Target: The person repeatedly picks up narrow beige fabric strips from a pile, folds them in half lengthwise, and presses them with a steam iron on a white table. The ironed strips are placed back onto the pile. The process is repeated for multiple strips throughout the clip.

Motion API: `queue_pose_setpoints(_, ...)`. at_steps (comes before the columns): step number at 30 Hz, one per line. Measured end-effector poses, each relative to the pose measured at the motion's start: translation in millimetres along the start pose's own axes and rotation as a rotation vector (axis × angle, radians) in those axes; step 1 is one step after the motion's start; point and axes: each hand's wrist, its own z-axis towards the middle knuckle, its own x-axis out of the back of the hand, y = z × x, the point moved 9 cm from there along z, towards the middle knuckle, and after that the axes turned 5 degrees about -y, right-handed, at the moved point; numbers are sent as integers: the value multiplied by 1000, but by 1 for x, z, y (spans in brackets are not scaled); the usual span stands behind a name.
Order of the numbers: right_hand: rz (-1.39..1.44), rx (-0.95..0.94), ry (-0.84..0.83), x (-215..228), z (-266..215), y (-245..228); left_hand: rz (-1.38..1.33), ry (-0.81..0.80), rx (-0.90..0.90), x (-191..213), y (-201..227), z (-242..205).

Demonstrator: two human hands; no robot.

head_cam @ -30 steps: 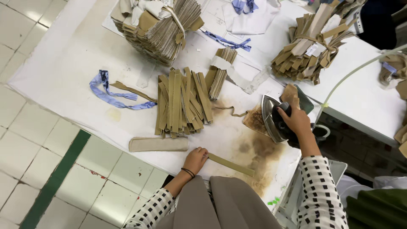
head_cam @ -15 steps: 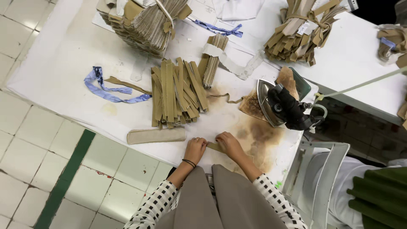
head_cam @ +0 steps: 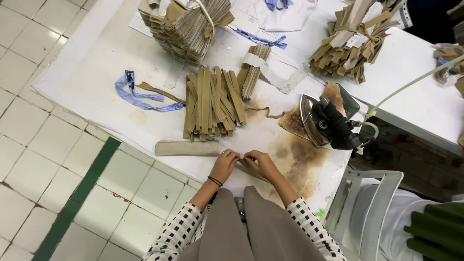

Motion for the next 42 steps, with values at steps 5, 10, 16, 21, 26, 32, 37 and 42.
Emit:
queue_pose_setpoints(5, 109, -65, 227, 15, -12, -7, -101, 266, -2, 40, 49, -11)
queue_pose_setpoints(10, 337, -86, 474, 28, -38, -20, -177, 339, -78, 61, 108, -13)
queue_pose_setpoints(16, 436, 0, 592, 44, -56, -24, -274, 316, -117, 65, 122, -3)
queue_pose_setpoints(21, 535, -33, 715, 53, -71, 13, -380, 398, 12, 66, 93, -2)
queue_pose_setpoints(26, 908, -271, 870, 42, -100, 97, -724, 629, 475, 95, -9, -25)
queue_pose_setpoints(32, 1156, -369, 1041, 25, -150, 175, -565, 983, 675, 147, -173, -78)
queue_pose_setpoints(37, 1133, -474, 984, 12, -174, 161, -142, 974, 735, 177, -211, -75)
queue_pose_setpoints(42, 1088, -428, 1026, 21, -180, 123, 243, 629, 6, 124, 21, -2)
